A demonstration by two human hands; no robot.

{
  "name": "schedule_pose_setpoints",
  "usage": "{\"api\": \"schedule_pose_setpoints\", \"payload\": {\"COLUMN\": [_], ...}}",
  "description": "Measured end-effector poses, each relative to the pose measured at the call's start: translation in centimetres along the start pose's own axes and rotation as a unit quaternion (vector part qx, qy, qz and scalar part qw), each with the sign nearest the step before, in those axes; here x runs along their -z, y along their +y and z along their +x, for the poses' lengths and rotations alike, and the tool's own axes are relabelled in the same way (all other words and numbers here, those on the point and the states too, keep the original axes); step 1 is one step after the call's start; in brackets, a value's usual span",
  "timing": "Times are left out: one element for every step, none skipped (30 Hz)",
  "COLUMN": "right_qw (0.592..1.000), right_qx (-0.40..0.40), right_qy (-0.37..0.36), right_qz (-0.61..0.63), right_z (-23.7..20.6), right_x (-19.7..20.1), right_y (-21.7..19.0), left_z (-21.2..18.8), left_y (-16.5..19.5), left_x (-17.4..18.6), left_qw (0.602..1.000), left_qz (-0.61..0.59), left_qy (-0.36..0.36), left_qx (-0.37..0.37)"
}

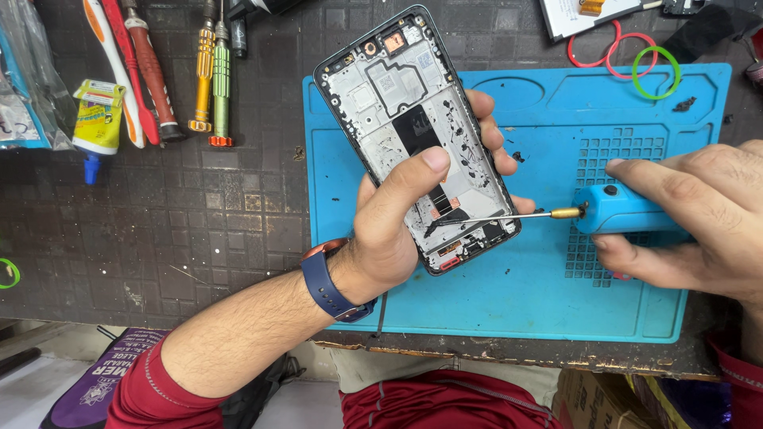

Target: The person uses a blue electric screwdriver to unscrew screws from the midframe of a disassembled smartphone, repositioning the frame repeatedly to reach different screws. They then pry the battery out of the phone body by hand and hold the removed battery.

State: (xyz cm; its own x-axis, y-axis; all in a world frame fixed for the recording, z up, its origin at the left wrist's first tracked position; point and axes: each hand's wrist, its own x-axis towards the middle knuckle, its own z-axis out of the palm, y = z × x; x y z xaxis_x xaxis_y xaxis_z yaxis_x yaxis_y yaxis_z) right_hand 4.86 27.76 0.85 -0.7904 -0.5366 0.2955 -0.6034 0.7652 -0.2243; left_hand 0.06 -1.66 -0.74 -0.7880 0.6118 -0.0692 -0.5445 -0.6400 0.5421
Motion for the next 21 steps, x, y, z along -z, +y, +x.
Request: {"api": "schedule_pose_setpoints", "payload": {"right_qw": [1.000,1.000,1.000,1.000,1.000,1.000,1.000,1.000,1.000,1.000,1.000,1.000,1.000,1.000,1.000,1.000,1.000,1.000,1.000,1.000,1.000], "right_qx": [-0.001,-0.002,-0.002,-0.001,0.000,0.002,0.003,0.004,0.004,0.004,0.004,0.003,0.002,0.001,0.000,-0.001,-0.001,-0.002,-0.002,-0.001,0.000], "right_qy": [0.000,-0.001,-0.001,0.000,0.001,0.003,0.004,0.005,0.006,0.006,0.007,0.007,0.006,0.006,0.007,0.008,0.009,0.009,0.009,0.008,0.007], "right_qz": [0.001,0.002,0.005,0.005,0.005,0.003,0.001,0.000,-0.001,-0.001,0.000,0.001,0.002,0.002,0.003,0.002,0.002,0.000,-0.001,-0.002,-0.002], "right_z": [0.02,0.00,0.07,0.07,0.11,0.07,0.12,0.11,0.12,0.08,0.09,0.04,0.00,-0.09,-0.08,-0.14,-0.15,-0.24,-0.23,-0.27,-0.28], "right_x": [0.04,0.06,0.02,0.04,0.06,0.11,0.09,0.05,0.07,0.05,0.06,0.04,0.08,0.10,0.01,-0.04,-0.09,-0.09,-0.11,-0.15,-0.10], "right_y": [-0.03,-0.02,-0.04,-0.04,-0.05,-0.06,-0.10,-0.11,-0.15,-0.14,-0.15,-0.14,-0.14,-0.12,-0.12,-0.11,-0.10,-0.07,-0.07,-0.05,-0.03], "left_z": [0.01,-0.02,-0.04,-0.06,-0.06,-0.06,-0.08,-0.06,-0.04,-0.02,-0.02,-0.03,-0.04,-0.03,-0.02,-0.01,0.01,0.02,0.04,0.03,0.03], "left_y": [0.00,0.02,0.01,0.07,0.04,0.00,0.06,0.03,0.06,0.00,0.05,0.09,0.08,0.08,0.06,0.09,0.05,0.01,0.06,0.04,0.07], "left_x": [-0.01,-0.01,-0.02,-0.01,-0.04,-0.07,-0.05,-0.06,-0.05,-0.08,-0.06,-0.04,-0.05,-0.04,-0.05,-0.03,-0.04,-0.06,-0.03,-0.04,-0.03], "left_qw": [1.000,1.000,1.000,1.000,1.000,1.000,1.000,1.000,1.000,1.000,1.000,1.000,1.000,1.000,1.000,1.000,1.000,1.000,1.000,1.000,1.000], "left_qz": [0.000,0.001,0.001,0.002,0.003,0.004,0.004,0.005,0.005,0.006,0.007,0.008,0.009,0.009,0.009,0.009,0.010,0.010,0.010,0.010,0.010], "left_qy": [0.000,0.001,0.001,0.001,0.002,0.002,0.001,0.001,0.000,-0.001,-0.001,-0.001,0.000,0.000,0.000,-0.001,-0.001,-0.001,-0.002,-0.001,-0.001], "left_qx": [0.001,0.001,0.002,0.002,0.002,0.001,0.000,0.000,0.000,0.000,0.000,0.000,0.001,0.001,0.001,0.000,0.000,0.000,0.000,0.000,0.001]}}
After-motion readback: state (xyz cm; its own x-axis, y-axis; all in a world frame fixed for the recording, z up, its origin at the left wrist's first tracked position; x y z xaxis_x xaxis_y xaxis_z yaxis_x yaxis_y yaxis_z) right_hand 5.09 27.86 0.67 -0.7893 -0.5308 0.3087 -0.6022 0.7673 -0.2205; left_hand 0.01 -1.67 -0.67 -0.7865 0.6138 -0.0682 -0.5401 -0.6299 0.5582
